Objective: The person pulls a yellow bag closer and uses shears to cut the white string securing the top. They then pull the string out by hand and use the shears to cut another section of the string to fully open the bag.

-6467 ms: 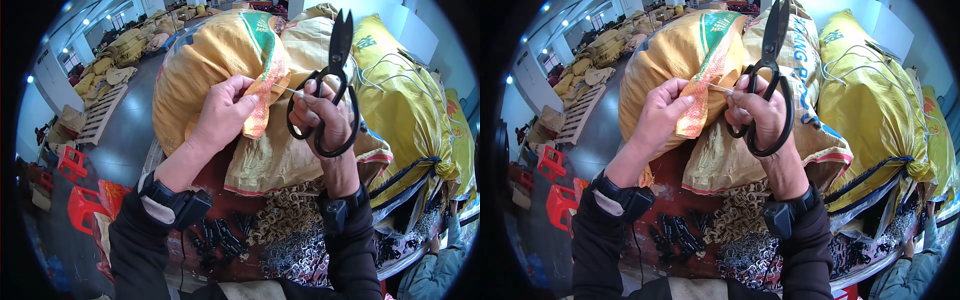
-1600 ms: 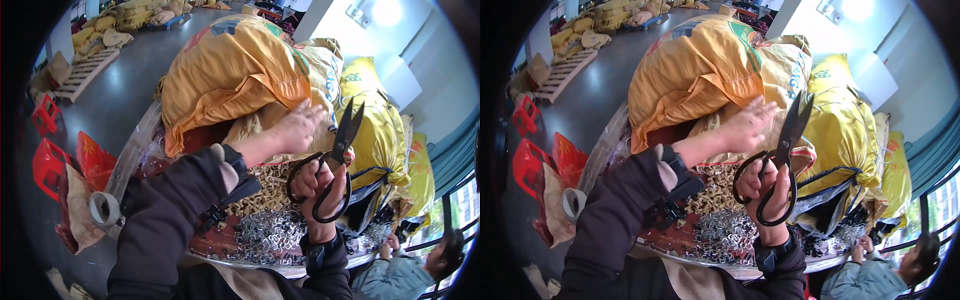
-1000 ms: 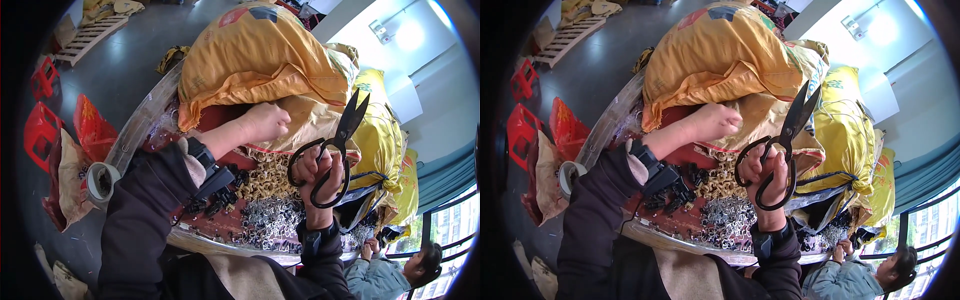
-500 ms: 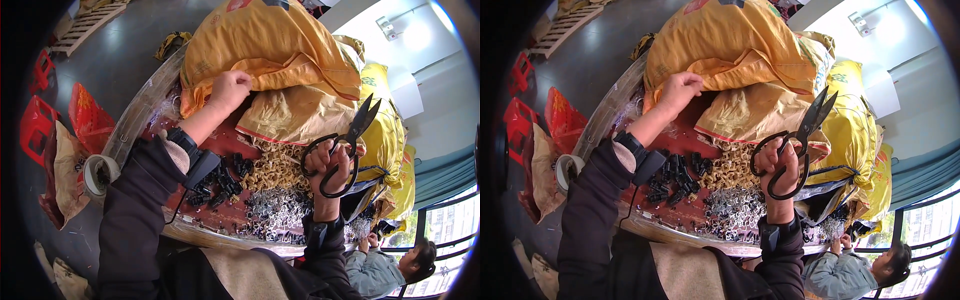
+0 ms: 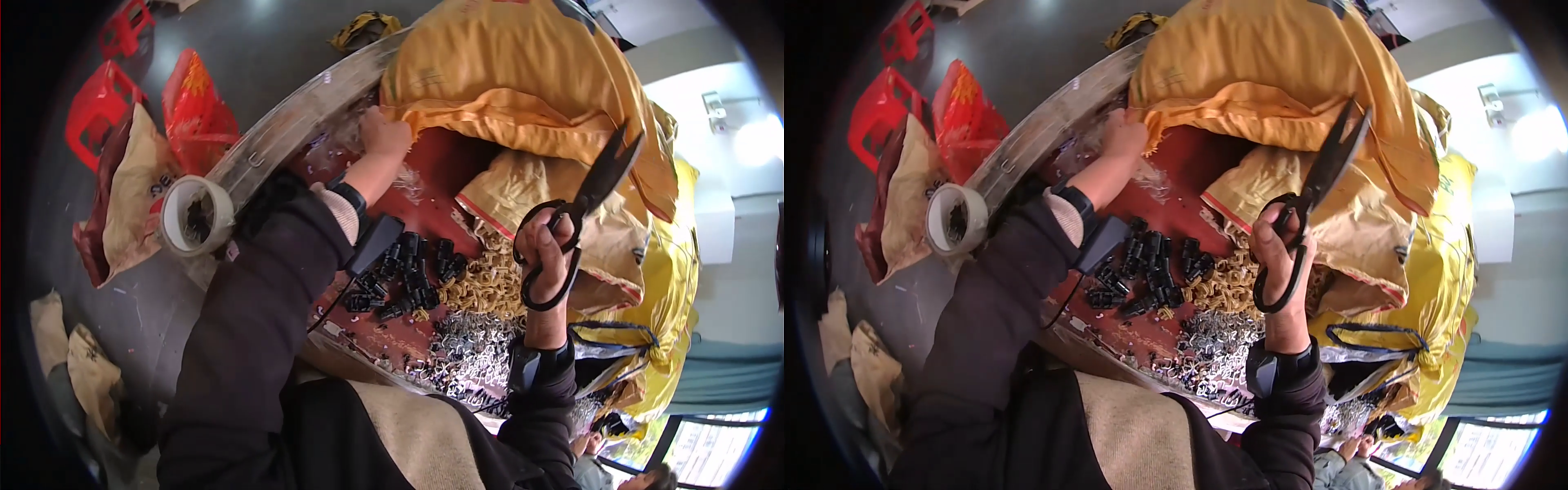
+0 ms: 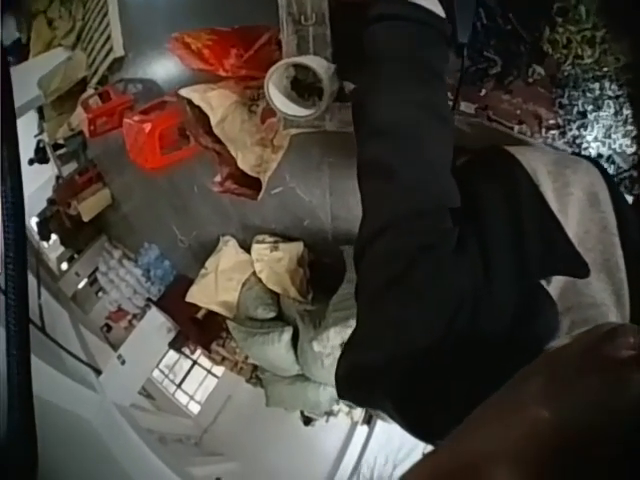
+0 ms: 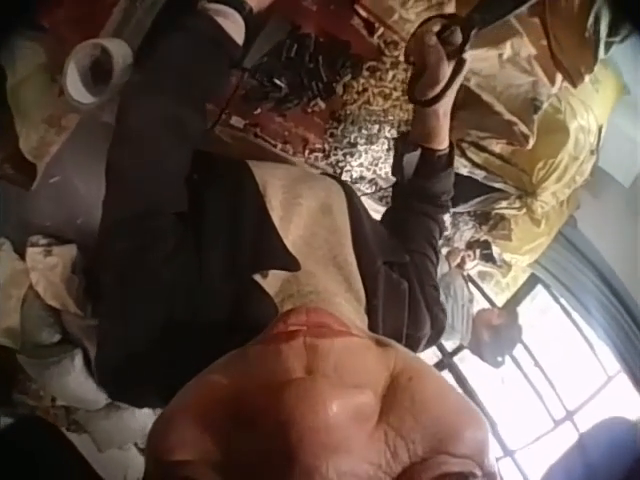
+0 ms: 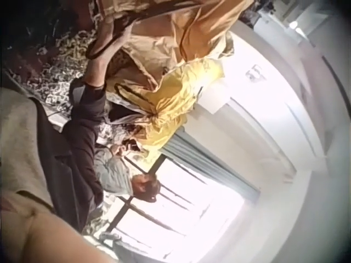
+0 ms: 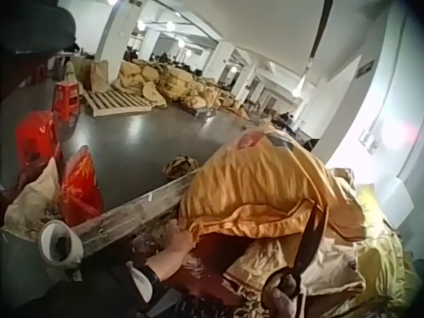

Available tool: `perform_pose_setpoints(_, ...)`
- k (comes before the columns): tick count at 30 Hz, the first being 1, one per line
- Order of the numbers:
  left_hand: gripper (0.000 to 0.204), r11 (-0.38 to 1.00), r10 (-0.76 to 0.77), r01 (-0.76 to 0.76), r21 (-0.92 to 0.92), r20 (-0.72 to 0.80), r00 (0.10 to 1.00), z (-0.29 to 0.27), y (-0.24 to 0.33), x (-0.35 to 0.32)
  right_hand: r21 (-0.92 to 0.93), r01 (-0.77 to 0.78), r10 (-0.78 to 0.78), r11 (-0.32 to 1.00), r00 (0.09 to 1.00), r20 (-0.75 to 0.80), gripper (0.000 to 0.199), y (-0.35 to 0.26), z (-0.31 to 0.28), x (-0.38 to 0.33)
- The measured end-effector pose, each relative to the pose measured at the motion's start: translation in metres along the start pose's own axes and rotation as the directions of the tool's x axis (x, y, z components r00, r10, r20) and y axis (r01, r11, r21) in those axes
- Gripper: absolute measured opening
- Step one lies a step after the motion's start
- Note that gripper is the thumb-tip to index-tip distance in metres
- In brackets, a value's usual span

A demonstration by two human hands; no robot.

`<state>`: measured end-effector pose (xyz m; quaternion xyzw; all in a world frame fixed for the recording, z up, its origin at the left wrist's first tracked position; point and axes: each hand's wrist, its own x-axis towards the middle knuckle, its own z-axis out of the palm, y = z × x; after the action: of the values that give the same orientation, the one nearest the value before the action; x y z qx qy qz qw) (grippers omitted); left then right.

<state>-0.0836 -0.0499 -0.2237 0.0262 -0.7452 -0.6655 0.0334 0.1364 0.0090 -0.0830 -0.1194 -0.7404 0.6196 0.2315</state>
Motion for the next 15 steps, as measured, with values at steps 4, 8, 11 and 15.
perform_pose_setpoints(4, 0.022, 0.996, 0.062, -0.069, 0.061, 0.107, 0.992, -0.003, -0.002, -0.007, -0.117, -0.057, 0.063, 0.992, 0.997, 0.048, 0.023, 0.007, 0.014, 0.012)
perform_pose_setpoints(8, 0.024, 0.98, -0.064, 0.035, 0.197, 0.146, 0.987, -0.012, -0.001, 0.011, -0.151, -0.079, 0.088, 0.985, 0.995, 0.056, 0.023, 0.012, 0.021, 0.018)
perform_pose_setpoints(11, 0.024, 0.969, -0.137, 0.101, 0.225, 0.148, 0.979, -0.012, -0.006, 0.017, -0.158, -0.102, 0.113, 0.982, 0.992, 0.061, 0.023, 0.017, 0.021, 0.022)
perform_pose_setpoints(15, 0.022, 0.979, -0.164, 0.144, 0.142, 0.14, 0.977, -0.006, -0.03, 0.035, -0.151, -0.145, 0.162, 0.978, 0.98, 0.112, 0.023, 0.023, 0.026, 0.027)
